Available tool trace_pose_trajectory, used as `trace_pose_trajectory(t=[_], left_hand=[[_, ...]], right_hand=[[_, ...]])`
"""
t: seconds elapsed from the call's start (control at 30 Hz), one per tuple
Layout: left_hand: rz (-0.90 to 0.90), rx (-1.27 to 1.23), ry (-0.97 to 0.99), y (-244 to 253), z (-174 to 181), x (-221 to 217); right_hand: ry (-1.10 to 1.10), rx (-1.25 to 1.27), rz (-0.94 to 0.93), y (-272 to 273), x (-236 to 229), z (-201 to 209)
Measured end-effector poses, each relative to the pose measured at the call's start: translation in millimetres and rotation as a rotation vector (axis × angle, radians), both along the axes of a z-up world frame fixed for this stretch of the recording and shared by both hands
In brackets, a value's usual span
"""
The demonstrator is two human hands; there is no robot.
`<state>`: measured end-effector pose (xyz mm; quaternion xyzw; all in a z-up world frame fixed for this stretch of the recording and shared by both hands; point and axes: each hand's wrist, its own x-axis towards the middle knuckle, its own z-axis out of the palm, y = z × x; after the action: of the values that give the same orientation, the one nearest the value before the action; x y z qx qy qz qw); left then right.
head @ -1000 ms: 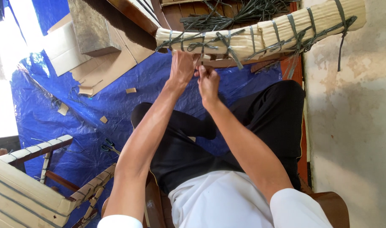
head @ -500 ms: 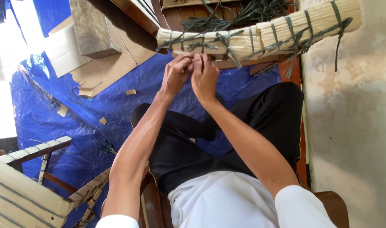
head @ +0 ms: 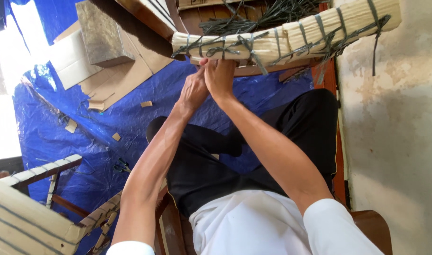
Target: Bundling and tying furniture components with plastic strips.
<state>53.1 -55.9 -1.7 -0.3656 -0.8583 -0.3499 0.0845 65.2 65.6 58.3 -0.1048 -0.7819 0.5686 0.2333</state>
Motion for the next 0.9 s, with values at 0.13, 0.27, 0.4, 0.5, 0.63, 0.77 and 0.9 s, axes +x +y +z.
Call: trace_pose_trajectory(t=[0.13,0.27,0.4,0.5,0.63,0.77,0.9], left_hand=[[-0.034,0.092,0.134,10.7,36.6,2.7],[0.047,-0.062,-0.072,16.4,38.3,-2.2],[0.106,-0.099,-0.161,27.0,19.9,-13.8],[0.099,-0.164,-0.153,32.7,22.8,-24.8],[0.102,-0.163,-0.301,39.6,37.0,-28.0],[0.093,-0.175,-0.516,41.2,40.8,-29.5],[0.107,-0.101,-0.398,42.1,38.3,-29.6]], right_hand=[[-0.006,0.046,0.046,9.4,15.4,5.5],[0.067,-0.284,0.105,8.1,71.0,-11.0],[-0.233,-0.631,-0.095,20.9,76.9,-100.7],[-0.272,-0.920,-0.053,32.6,47.8,-91.0],[-0.222,-1.224,0.080,35.4,22.2,-113.5],[-0.173,-1.131,0.249,37.5,11.0,-136.1],[-0.319,-0.920,0.191,43.0,12.6,-126.4]])
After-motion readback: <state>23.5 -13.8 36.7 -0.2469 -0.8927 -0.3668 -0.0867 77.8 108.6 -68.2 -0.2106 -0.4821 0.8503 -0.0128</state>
